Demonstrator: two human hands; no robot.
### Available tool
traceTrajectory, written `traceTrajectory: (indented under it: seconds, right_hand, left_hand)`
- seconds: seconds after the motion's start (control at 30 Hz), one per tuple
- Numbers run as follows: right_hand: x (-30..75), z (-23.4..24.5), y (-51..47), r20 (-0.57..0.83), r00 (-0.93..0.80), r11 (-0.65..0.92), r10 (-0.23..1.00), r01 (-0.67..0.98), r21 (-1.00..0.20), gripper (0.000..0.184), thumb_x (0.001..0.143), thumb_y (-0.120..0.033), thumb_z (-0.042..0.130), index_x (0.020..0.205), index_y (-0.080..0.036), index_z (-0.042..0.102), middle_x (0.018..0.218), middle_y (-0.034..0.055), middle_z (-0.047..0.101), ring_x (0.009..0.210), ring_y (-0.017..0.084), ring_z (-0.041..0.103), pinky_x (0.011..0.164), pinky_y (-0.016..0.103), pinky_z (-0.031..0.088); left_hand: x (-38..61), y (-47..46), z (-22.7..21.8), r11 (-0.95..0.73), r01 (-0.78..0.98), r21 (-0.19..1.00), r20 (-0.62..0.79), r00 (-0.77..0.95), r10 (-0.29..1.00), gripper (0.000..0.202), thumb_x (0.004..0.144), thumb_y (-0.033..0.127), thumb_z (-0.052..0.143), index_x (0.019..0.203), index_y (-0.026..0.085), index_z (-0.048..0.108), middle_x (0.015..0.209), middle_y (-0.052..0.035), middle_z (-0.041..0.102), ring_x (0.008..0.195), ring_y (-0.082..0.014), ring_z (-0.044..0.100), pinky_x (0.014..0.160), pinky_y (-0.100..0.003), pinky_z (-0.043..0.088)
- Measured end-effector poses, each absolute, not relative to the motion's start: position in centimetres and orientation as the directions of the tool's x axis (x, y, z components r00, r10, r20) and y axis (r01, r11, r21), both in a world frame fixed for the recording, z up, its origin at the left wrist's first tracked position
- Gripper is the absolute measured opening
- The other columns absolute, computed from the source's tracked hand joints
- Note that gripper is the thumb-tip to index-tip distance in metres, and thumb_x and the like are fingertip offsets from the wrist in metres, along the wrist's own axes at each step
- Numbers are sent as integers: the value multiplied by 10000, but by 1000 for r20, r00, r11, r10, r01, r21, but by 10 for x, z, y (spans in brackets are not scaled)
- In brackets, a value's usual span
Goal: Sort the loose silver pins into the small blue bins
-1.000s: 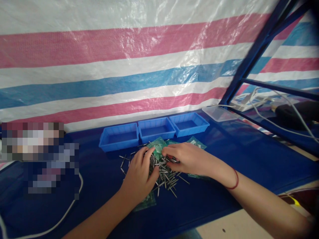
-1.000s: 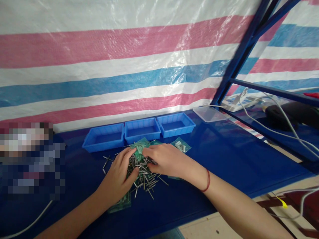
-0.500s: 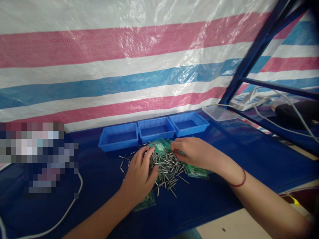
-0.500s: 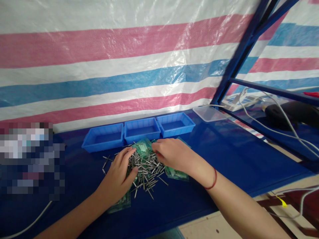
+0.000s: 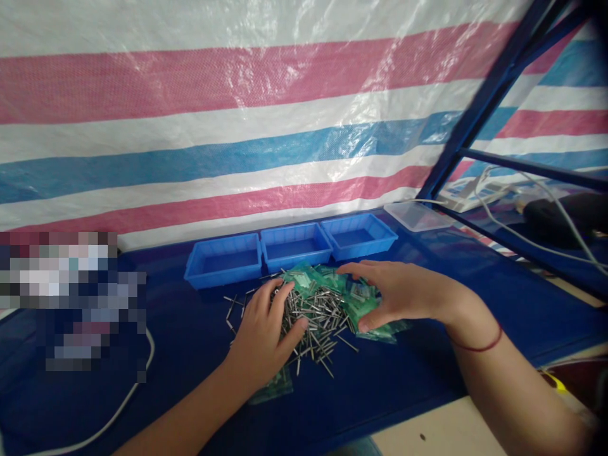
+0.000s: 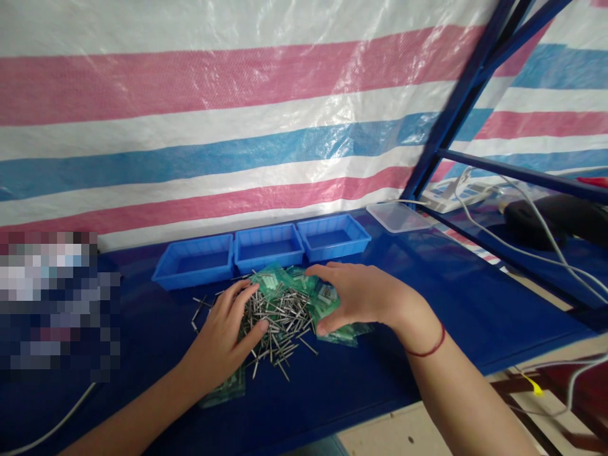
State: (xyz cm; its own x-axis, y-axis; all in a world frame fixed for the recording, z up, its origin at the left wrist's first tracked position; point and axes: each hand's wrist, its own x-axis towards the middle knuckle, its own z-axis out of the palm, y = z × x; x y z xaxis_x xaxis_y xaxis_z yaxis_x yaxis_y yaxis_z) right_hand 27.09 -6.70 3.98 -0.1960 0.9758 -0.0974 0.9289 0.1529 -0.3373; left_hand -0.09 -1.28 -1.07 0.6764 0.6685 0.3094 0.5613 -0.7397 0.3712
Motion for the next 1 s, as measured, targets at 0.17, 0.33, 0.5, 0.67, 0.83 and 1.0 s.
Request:
traceTrajectory:
  seconds: [0.17,0.33,0.5,0.67,0.83,1.0]
  right_hand:
    - [257,34,-64,-103,-215,173,971,932,-319,767,573,-423,776,1287,-296,529,1154,108,641,1061,341,599,809,416,469]
    - [256,39,-60,-70,-313,265,947,887,-378,486,665,-296,690,1137,-236,594,1012,85,677,907,259,638,772,359,458]
    - [260,49,-58,-57,-323,267,945,859,-438,207,782,-244,564,984,-205,593,882,50,688,770,197,639,664,301,439]
    - [263,53,-56,13,-280,264,960,889,-374,146,842,-187,497,933,-192,611,750,23,670,665,160,616,600,277,391]
    - [265,50,-50,127,-280,307,952,865,-396,148,851,-176,509,925,-192,637,800,19,689,705,150,629,621,269,405]
    - [266,49,-47,215,-253,326,943,827,-458,131,854,-227,557,921,-186,661,841,20,700,708,140,633,640,264,448]
  left_hand:
    - [0,-12,-12,-741,561,369,308,678,667,492,924,413,460,1349,174,391,1387,-144,417,1304,-291,385,1062,-490,359]
    - [-1,-12,-13,-746,553,371,325,675,663,491,922,414,463,1356,195,391,1387,-133,422,1300,-289,394,1058,-489,365]
    - [-1,-12,-13,-745,561,360,317,678,663,498,925,423,457,1358,188,384,1387,-140,418,1305,-289,388,1058,-489,364]
    - [-1,-12,-13,-744,564,358,300,685,664,501,928,426,451,1359,180,380,1393,-142,409,1311,-289,377,1064,-485,357]
    - [-1,-12,-12,-747,556,366,305,687,660,495,929,420,452,1357,184,378,1391,-143,410,1311,-293,374,1064,-496,353]
    - [-1,-13,-12,-748,557,362,305,687,659,499,931,422,448,1363,186,368,1389,-146,407,1308,-293,376,1059,-501,359]
